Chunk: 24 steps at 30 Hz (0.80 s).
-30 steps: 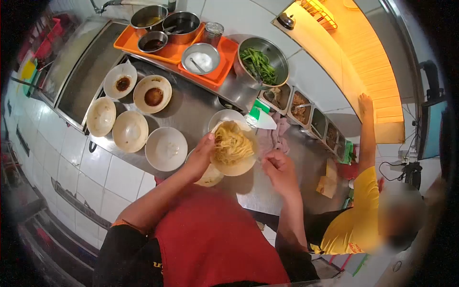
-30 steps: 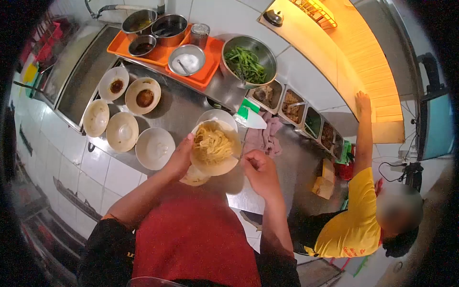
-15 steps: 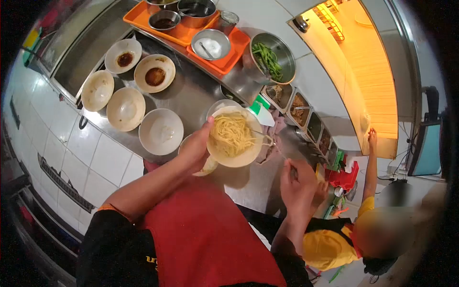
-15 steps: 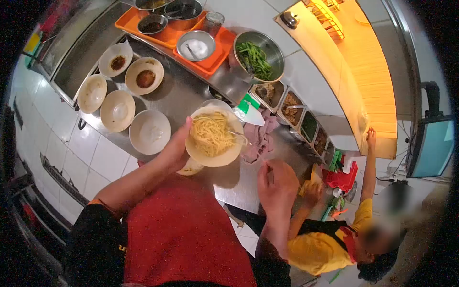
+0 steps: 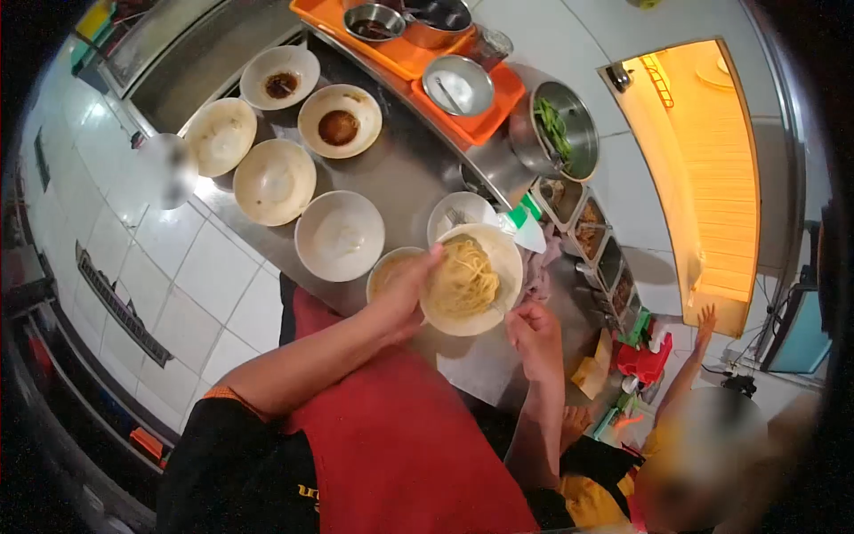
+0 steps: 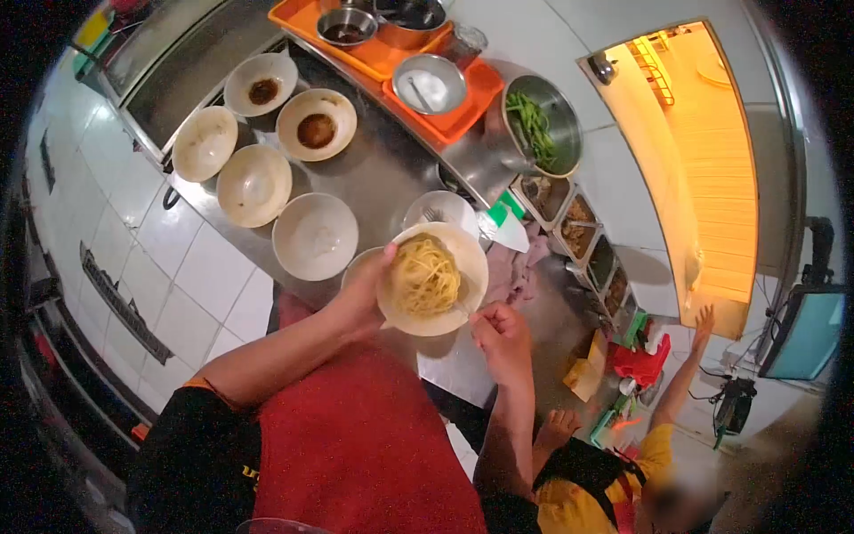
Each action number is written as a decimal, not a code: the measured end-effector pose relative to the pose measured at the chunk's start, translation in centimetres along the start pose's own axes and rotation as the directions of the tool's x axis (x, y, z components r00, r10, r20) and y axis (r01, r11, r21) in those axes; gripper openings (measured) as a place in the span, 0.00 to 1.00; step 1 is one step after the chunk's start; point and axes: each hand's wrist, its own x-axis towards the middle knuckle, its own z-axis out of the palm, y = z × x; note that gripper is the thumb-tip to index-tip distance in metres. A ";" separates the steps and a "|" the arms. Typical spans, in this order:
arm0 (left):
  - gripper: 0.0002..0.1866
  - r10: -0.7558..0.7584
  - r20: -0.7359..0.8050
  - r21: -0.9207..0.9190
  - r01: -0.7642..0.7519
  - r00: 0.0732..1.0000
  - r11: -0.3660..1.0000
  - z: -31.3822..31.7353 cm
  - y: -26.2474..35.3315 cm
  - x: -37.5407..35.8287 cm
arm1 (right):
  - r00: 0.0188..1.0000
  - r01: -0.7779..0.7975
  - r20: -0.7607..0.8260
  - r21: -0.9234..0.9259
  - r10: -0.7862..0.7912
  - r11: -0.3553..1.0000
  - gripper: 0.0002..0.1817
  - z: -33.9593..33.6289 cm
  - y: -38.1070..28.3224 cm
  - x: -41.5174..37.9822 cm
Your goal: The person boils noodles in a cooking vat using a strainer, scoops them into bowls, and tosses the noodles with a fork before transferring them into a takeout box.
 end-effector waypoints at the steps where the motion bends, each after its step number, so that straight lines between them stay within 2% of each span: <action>1: 0.27 0.010 -0.036 -0.007 -0.010 0.999 1.000 0.1 -0.3 0.1 | 0.999 -0.028 -0.027 0.116 0.032 0.993 0.05 -0.5 0.1 -0.5; 4: 0.27 -0.011 -0.014 0.030 0.012 1.000 0.999 0.0 -1.1 0.4 | 0.992 0.042 -0.124 0.091 -0.030 0.995 0.05 -1.2 -0.4 -2.5; 5: 0.28 0.014 0.056 0.096 -0.020 0.998 0.995 -1.3 -1.6 0.8 | 0.989 0.035 -0.147 0.090 -0.021 0.995 0.05 -1.3 -0.6 -3.4; 6: 0.28 -0.002 0.059 0.098 -0.004 0.998 0.995 -1.1 -1.9 1.0 | 0.965 0.092 -0.237 -0.105 -0.115 0.990 0.06 -1.3 -1.0 -4.3; 7: 0.28 0.011 -0.009 0.153 -0.010 1.000 0.988 -1.0 -2.1 1.1 | 0.929 0.127 -0.297 -0.299 -0.219 0.946 0.07 -1.1 -1.6 -5.1; 8: 0.28 0.028 -0.078 0.209 -0.011 0.997 0.978 -0.9 -2.3 1.0 | 0.929 0.117 -0.305 -0.293 -0.209 0.949 0.07 -0.8 -2.6 -6.1; 9: 0.28 0.025 -0.082 0.228 -0.006 0.996 0.974 -0.2 -2.3 0.9 | 0.912 0.118 -0.274 -0.538 -0.306 0.835 0.07 -0.5 -4.0 -7.2; 10: 0.28 0.010 -0.077 0.236 0.009 0.997 0.972 0.5 -2.4 0.6 | 0.893 0.105 -0.222 -0.744 -0.392 0.660 0.07 -0.6 -4.9 -8.1; 11: 0.29 0.002 -0.102 0.214 0.020 0.995 0.977 1.2 -2.5 0.5 | 0.887 0.090 -0.245 -0.741 -0.392 0.666 0.07 -1.1 -5.1 -8.6; 13: 0.29 -0.029 -0.113 0.213 0.052 0.993 0.976 1.5 -3.2 0.9 | 0.859 0.190 -0.167 -0.775 -0.484 0.603 0.07 -2.4 -5.2 -9.9; 15: 0.30 -0.023 0.017 0.190 0.020 1.000 0.982 0.5 -4.4 1.9 | 0.851 0.114 -0.220 -0.809 -0.476 0.577 0.08 -3.5 -5.9 -11.0; 16: 0.30 -0.052 0.024 0.210 0.046 0.998 0.977 0.8 -4.6 2.0 | 0.851 0.055 -0.244 -0.840 -0.465 0.540 0.08 -4.0 -5.9 -11.3; 17: 0.30 -0.088 -0.002 0.265 0.086 0.996 0.960 1.2 -4.9 2.2 | 0.815 0.063 -0.244 -0.864 -0.526 0.499 0.08 -4.9 -4.8 -11.0; 19: 0.30 -0.161 -0.037 0.341 0.164 0.986 0.926 1.8 -5.8 2.3 | 0.812 0.022 -0.264 -0.876 -0.520 0.481 0.09 -6.2 -3.9 -9.6; 22: 0.31 -0.306 -0.004 0.431 0.277 0.952 0.859 2.6 -7.0 2.7 | 0.826 0.001 -0.308 -0.836 -0.472 0.548 0.09 -8.1 -2.8 -8.2; 24: 0.32 -0.373 -0.039 0.498 0.342 0.927 0.797 2.8 -7.6 2.8 | 0.843 0.058 -0.235 -0.855 -0.484 0.516 0.08 -8.5 -2.6 -7.9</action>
